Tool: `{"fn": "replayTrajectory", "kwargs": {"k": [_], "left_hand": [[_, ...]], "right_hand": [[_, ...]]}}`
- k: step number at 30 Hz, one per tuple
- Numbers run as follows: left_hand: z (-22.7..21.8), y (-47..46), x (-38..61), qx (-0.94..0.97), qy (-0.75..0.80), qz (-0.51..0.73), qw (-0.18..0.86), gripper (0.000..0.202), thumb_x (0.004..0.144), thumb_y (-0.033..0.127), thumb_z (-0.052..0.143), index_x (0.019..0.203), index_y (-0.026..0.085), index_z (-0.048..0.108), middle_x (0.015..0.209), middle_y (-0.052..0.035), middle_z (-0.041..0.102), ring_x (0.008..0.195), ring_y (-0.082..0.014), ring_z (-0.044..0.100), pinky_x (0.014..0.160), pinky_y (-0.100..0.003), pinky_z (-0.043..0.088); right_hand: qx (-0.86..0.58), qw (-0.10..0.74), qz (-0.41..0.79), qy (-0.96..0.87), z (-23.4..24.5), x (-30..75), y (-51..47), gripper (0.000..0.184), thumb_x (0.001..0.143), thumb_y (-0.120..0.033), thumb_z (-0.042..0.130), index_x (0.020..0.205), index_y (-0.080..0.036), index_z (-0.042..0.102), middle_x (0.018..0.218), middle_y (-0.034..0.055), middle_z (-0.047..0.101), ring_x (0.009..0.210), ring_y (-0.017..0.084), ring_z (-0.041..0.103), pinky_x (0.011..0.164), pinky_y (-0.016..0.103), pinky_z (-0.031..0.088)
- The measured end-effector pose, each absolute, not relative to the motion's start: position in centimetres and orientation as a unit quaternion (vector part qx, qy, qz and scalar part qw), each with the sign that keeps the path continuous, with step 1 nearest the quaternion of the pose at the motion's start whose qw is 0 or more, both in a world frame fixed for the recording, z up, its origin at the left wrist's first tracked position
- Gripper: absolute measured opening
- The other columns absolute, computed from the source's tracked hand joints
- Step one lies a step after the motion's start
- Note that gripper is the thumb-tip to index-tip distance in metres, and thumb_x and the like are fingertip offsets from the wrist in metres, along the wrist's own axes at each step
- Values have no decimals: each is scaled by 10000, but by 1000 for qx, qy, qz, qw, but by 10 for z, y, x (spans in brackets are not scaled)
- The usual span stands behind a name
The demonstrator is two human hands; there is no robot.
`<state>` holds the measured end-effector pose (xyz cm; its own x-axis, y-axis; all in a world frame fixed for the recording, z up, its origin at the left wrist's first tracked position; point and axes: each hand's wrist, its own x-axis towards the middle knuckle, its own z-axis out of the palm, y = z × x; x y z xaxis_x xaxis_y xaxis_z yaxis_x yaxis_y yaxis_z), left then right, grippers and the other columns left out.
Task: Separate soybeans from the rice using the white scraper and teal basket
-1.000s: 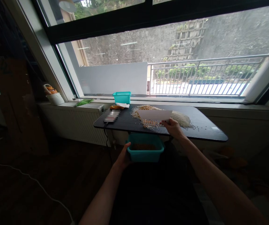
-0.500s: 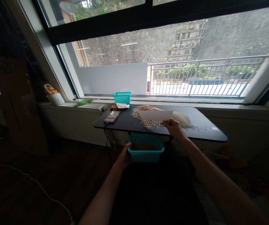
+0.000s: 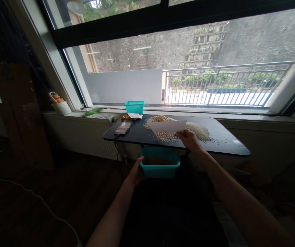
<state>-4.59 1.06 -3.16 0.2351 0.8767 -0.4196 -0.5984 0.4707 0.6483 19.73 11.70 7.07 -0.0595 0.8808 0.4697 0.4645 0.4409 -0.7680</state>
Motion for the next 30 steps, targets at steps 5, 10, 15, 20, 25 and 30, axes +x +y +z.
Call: {"fn": "replayTrajectory", "kwargs": {"k": [5,10,15,20,25,30], "left_hand": [[-32,10,-46,183,383,485,765,530,745,494,521,1181,195,491,971,-89,642,863,-232,611,694,-315,481],[-32,10,-46,176,397,483,760,532,742,501,516,1171,186,498,965,-93,642,862,-237,609,695,-320,481],[-30,9,-45,176,389,484,764,511,749,492,512,1162,191,510,953,-86,646,847,-228,613,682,-307,483],[-29,9,-44,176,379,490,765,474,764,481,496,1129,179,526,925,-83,651,820,-215,619,657,-286,485],[-27,8,-43,172,384,492,762,468,764,482,501,1128,189,525,915,-77,654,817,-214,622,644,-282,487],[-23,5,-42,176,386,492,760,461,773,475,489,1123,178,533,911,-81,656,817,-217,624,647,-285,487]], "right_hand": [[-488,489,215,-690,71,199,115,238,671,-397,591,749,-179,647,664,33,668,673,187,586,608,288,459],[-478,492,216,-695,68,198,111,250,668,-414,598,719,-173,639,638,27,649,650,183,570,581,278,445],[-477,495,218,-693,65,199,108,277,656,-440,599,696,-167,621,618,22,629,610,165,542,544,262,417],[-476,497,229,-688,68,198,102,243,679,-395,563,685,-155,599,630,28,625,570,143,519,523,254,393],[-458,499,272,-683,68,195,90,233,660,-391,595,710,-164,605,668,34,648,626,165,566,590,277,437],[-432,519,335,-657,60,195,85,270,655,-423,617,760,-175,611,747,43,678,708,184,607,693,316,471]]}}
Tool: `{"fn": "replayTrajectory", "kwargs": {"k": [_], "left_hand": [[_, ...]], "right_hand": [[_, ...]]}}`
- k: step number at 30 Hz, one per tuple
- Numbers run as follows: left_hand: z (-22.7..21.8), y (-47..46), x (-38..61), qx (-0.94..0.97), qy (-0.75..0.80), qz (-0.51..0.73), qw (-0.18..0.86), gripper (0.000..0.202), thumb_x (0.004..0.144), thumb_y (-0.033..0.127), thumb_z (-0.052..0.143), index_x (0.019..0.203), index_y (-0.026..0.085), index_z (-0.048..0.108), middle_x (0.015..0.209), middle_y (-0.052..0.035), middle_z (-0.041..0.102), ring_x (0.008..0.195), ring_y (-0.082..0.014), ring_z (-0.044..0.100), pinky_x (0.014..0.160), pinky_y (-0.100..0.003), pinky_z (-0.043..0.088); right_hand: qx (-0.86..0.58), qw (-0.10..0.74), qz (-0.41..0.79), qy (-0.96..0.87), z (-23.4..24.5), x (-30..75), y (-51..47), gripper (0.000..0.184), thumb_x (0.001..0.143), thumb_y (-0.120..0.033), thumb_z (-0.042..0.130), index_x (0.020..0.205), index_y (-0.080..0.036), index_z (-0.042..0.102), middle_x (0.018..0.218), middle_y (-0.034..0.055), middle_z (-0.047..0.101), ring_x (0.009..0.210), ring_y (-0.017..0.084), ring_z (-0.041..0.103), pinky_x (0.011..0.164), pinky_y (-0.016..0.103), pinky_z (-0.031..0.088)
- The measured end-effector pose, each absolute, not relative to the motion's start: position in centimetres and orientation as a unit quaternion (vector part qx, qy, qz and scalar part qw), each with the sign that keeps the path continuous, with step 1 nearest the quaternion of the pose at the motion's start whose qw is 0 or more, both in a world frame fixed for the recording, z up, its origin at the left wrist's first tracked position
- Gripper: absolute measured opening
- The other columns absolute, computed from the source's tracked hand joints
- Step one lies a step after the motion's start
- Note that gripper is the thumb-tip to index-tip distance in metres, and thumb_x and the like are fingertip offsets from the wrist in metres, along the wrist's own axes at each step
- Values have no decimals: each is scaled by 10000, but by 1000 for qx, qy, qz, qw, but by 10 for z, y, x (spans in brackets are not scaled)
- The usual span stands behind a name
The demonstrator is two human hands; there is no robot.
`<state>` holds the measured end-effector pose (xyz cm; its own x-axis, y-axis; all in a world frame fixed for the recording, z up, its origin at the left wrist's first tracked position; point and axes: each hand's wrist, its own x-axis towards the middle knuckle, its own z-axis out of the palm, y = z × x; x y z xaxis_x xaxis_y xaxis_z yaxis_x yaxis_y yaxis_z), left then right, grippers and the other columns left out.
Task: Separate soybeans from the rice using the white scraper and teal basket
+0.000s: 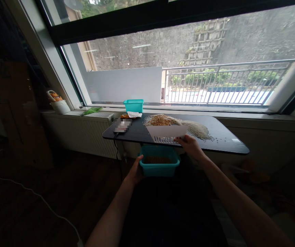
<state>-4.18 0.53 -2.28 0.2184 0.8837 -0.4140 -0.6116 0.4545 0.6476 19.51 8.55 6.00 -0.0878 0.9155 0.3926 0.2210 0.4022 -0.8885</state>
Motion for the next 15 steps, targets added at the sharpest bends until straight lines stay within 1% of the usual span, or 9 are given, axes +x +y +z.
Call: {"fn": "replayTrajectory", "kwargs": {"k": [2,5,9,15], "left_hand": [[-22,5,-42,180,379,490,764,462,775,473,487,1119,169,538,909,-85,656,816,-218,624,652,-286,487],[-22,5,-42,179,383,490,762,456,770,472,495,1111,172,540,897,-83,658,810,-219,625,654,-290,487],[-25,6,-43,177,394,485,761,456,763,478,502,1100,174,543,886,-82,659,803,-222,624,647,-298,491],[-28,8,-43,182,382,487,764,454,760,480,501,1099,182,543,883,-77,658,810,-227,624,642,-301,493]], "right_hand": [[-439,532,325,-647,59,197,88,262,664,-417,612,766,-175,608,764,47,680,721,186,609,706,323,470],[-467,544,294,-631,60,202,95,233,673,-392,599,744,-170,596,751,55,676,696,184,605,686,325,466],[-498,539,260,-627,61,208,104,206,678,-366,590,735,-168,592,727,55,676,662,181,598,648,318,460],[-489,539,246,-640,59,211,105,211,673,-378,594,729,-174,590,726,51,678,682,184,605,634,305,461]]}}
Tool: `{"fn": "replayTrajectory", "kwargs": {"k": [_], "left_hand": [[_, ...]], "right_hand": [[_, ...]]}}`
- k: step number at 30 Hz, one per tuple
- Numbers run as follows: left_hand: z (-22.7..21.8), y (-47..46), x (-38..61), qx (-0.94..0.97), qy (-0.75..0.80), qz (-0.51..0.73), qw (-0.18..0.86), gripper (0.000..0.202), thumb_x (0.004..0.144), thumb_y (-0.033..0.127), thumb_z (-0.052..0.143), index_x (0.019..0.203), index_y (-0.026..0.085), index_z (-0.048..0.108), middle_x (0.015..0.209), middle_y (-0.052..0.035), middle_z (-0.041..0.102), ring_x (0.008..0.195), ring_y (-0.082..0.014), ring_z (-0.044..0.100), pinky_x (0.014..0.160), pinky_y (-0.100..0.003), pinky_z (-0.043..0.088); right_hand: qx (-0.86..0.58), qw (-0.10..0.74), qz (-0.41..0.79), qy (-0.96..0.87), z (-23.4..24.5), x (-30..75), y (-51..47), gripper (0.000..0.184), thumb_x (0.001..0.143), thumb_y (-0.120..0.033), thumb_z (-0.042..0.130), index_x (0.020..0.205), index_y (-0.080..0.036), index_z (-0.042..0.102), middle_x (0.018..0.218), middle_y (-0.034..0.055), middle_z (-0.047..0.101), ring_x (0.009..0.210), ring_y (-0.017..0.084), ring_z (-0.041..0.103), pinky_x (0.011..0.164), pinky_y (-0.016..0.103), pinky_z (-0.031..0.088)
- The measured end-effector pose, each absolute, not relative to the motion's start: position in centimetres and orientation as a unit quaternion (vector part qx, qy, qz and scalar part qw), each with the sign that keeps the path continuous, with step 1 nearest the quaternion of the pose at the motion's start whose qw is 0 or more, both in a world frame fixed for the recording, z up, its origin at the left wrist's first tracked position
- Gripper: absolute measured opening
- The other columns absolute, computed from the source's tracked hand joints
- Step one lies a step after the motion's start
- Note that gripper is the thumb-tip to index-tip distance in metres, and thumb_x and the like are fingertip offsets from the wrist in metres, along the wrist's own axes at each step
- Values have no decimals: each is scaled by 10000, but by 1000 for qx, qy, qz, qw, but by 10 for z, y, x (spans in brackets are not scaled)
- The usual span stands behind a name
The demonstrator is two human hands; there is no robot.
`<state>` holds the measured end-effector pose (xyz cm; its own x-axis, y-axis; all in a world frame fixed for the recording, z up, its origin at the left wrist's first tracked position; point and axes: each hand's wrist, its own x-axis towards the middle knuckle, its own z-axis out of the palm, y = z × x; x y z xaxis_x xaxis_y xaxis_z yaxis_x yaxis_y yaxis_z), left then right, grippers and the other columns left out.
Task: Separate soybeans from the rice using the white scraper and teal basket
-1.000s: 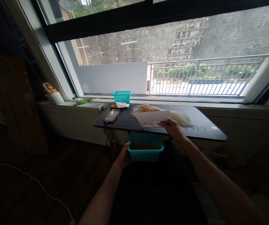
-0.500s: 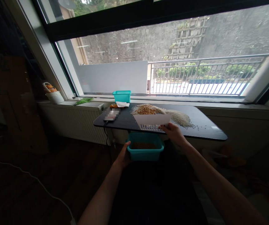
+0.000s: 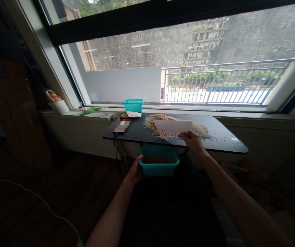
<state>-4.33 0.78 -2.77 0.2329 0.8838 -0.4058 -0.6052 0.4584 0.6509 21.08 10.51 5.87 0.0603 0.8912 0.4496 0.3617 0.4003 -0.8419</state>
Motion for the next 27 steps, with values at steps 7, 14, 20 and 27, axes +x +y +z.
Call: {"fn": "replayTrajectory", "kwargs": {"k": [7,14,20,27], "left_hand": [[-27,8,-43,177,388,487,762,453,764,473,501,1106,177,542,900,-81,655,815,-218,623,635,-284,491],[-29,8,-44,176,403,486,755,477,755,489,509,1131,196,521,900,-74,651,802,-219,623,643,-296,490],[-24,6,-42,188,397,485,756,452,768,488,483,1105,191,529,892,-74,652,818,-222,619,659,-301,487],[-25,6,-43,183,396,484,758,436,765,484,491,1076,183,541,893,-81,653,812,-226,622,622,-292,490]], "right_hand": [[-481,536,260,-643,63,206,105,199,681,-368,586,728,-175,599,721,40,679,657,166,598,636,288,465],[-512,501,218,-663,63,203,113,185,690,-335,556,744,-167,615,704,43,674,644,172,588,609,289,456],[-492,518,247,-655,69,207,102,197,683,-355,570,736,-168,597,723,45,682,662,173,599,621,286,452],[-494,520,266,-644,67,208,98,230,661,-397,602,705,-171,594,707,48,677,658,177,599,626,301,461]]}}
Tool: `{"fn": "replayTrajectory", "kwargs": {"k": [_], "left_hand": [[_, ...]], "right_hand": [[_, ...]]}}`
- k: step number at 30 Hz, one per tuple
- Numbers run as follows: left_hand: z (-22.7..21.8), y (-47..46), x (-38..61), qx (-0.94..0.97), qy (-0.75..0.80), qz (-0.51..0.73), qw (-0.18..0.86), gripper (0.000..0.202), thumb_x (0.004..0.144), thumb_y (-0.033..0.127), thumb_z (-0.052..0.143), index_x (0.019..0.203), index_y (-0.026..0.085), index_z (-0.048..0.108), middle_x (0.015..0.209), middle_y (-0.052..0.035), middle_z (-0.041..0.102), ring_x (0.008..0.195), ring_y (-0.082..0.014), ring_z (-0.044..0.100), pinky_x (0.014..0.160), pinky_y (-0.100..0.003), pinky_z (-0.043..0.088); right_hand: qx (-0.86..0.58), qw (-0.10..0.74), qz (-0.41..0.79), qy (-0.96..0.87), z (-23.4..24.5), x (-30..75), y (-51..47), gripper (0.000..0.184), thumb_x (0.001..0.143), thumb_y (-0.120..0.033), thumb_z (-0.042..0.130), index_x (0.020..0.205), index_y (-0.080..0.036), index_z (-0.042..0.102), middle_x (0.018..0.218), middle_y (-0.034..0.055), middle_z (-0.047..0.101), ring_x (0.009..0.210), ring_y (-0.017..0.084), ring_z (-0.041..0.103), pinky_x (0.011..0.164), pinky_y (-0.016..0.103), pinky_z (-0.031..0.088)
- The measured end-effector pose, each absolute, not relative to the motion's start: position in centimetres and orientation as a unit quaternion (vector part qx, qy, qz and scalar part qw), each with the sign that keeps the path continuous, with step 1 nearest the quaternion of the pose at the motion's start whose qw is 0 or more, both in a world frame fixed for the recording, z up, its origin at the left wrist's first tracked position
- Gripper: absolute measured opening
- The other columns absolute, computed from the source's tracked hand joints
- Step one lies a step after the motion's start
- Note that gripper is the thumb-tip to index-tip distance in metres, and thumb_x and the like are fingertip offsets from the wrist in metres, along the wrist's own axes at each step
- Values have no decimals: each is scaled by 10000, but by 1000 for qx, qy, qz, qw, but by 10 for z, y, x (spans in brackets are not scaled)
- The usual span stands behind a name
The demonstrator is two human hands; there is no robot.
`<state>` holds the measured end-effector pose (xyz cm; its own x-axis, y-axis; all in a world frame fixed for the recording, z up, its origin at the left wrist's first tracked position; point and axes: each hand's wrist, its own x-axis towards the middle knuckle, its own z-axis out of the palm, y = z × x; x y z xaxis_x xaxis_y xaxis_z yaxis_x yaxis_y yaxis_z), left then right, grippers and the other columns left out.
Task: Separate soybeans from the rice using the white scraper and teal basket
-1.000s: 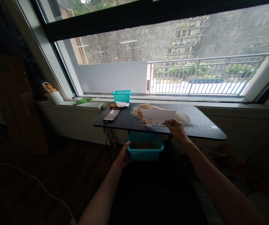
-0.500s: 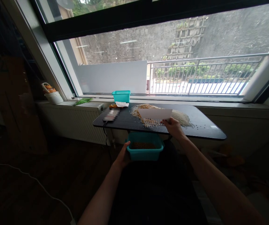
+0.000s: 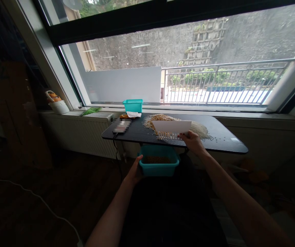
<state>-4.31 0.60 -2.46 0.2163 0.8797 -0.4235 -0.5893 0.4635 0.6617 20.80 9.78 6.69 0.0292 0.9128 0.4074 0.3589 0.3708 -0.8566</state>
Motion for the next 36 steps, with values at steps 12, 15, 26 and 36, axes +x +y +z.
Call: {"fn": "replayTrajectory", "kwargs": {"k": [12,15,26,36], "left_hand": [[-25,6,-42,180,396,485,759,438,770,483,484,1071,170,545,873,-81,655,793,-217,624,637,-295,493],[-26,7,-43,181,395,487,757,424,762,481,496,1057,181,549,882,-76,654,798,-218,623,633,-295,495],[-23,6,-42,180,403,487,753,440,775,478,488,1095,180,536,884,-84,655,807,-221,626,643,-293,494],[-23,6,-41,177,393,487,760,441,782,466,482,1111,179,538,897,-80,658,799,-212,626,651,-287,487]], "right_hand": [[-477,532,302,-630,66,206,94,249,649,-414,616,705,-173,583,717,53,673,658,175,601,649,311,467],[-479,528,295,-636,64,205,96,262,644,-427,619,695,-172,585,705,51,672,646,174,597,629,305,464],[-474,525,291,-644,70,201,93,238,649,-411,616,692,-179,583,711,47,677,656,177,600,607,291,462],[-465,520,289,-656,68,198,96,233,653,-403,603,710,-177,586,725,49,677,682,183,603,629,298,457]]}}
